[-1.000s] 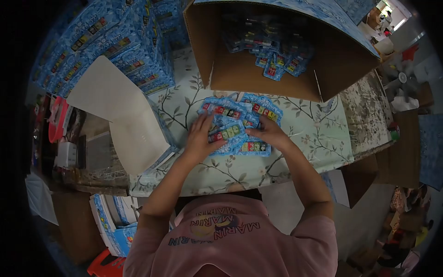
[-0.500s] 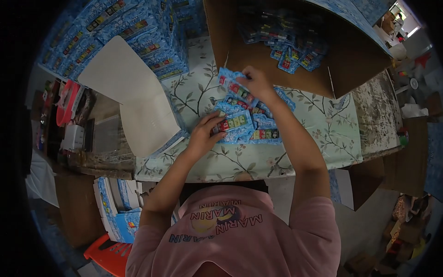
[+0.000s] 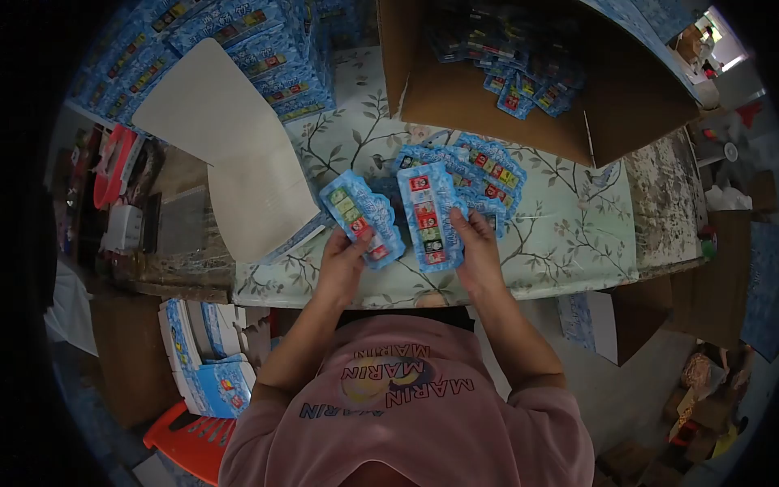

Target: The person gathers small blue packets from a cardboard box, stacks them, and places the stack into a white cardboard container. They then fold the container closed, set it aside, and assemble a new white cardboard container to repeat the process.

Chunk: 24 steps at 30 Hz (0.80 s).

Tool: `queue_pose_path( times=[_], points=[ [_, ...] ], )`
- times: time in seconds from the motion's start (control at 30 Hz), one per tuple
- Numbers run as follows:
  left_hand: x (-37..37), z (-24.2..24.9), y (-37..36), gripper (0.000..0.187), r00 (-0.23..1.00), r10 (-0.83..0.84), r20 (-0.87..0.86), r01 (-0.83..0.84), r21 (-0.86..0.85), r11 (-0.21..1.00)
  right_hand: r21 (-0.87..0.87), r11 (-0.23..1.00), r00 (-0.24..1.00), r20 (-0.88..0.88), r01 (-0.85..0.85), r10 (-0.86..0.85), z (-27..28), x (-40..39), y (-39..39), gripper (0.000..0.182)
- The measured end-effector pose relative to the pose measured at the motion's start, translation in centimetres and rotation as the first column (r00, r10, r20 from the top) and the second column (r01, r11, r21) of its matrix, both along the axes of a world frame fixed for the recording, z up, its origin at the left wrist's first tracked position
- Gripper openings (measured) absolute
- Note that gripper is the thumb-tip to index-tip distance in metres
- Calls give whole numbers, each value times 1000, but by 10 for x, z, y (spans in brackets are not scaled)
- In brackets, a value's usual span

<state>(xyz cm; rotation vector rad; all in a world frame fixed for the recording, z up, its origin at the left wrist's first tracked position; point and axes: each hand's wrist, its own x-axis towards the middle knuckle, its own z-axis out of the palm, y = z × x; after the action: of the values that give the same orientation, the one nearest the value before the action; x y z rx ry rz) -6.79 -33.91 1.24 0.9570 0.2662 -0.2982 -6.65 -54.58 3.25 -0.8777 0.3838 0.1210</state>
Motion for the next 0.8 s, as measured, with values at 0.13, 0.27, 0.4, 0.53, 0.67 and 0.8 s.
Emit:
queue_pose_path(
  times=[0.13,0.27,0.4,0.53,0.67,0.8],
  points=[
    [-23,-7,-9,33,970,-229,-78,220,-108,969,-508,857,951,213,-87,223,-17,2,33,21],
    [-28,-10,26,38,886,-454,92,353,498,792,-612,768,912,181,-188,367,-3,7,19,18],
    [-23,45,23,51,709,-440,551,-567,816,109,-965,240,684,248,109,686,9,6,26,18],
    [-5,30,26,56,631,-713,306,-277,947,162,-981,192,679,162,32,716,29,45,30,25],
    [-5,25,26,51,658,-700,278,-238,958,157,-824,-323,682,102,466,724,5,86,35,41],
    [2,29,28,47,642,-673,367,-373,917,144,-801,-294,652,153,522,743,-6,99,48,37]
  ],
)
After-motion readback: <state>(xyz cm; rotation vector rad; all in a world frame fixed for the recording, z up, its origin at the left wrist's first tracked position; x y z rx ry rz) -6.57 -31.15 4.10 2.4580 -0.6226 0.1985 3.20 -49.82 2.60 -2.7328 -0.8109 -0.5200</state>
